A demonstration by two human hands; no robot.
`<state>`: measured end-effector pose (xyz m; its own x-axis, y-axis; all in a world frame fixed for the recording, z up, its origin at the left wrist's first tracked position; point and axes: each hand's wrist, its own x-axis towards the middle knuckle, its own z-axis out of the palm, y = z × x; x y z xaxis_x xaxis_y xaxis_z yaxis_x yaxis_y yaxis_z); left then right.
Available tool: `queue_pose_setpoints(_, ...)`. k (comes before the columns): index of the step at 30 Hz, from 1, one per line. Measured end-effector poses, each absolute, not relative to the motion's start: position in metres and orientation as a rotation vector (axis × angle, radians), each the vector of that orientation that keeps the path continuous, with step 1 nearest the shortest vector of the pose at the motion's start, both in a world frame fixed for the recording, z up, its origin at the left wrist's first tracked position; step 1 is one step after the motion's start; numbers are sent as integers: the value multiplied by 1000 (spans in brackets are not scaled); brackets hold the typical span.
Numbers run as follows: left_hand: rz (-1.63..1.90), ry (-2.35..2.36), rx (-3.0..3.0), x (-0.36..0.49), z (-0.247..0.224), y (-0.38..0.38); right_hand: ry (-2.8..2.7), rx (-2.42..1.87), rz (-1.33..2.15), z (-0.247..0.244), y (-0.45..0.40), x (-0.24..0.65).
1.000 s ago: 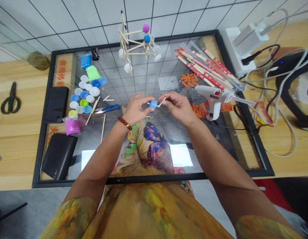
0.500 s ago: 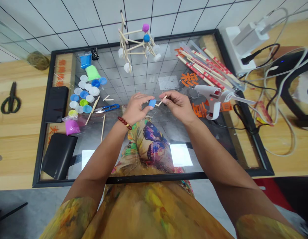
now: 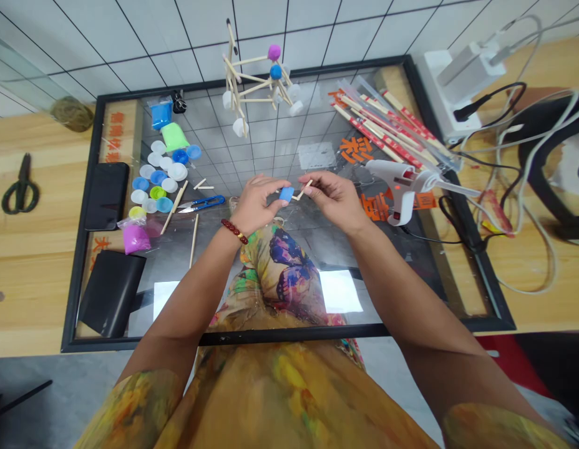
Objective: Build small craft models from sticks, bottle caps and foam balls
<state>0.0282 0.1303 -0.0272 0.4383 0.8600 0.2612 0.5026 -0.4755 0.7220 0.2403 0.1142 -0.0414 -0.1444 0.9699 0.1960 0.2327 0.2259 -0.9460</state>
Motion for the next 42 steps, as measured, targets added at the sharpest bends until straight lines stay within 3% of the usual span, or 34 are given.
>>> queue_pose_setpoints(42,784,1169,2215,29,-23,128,-1471,-1102,1098,-44,116,238)
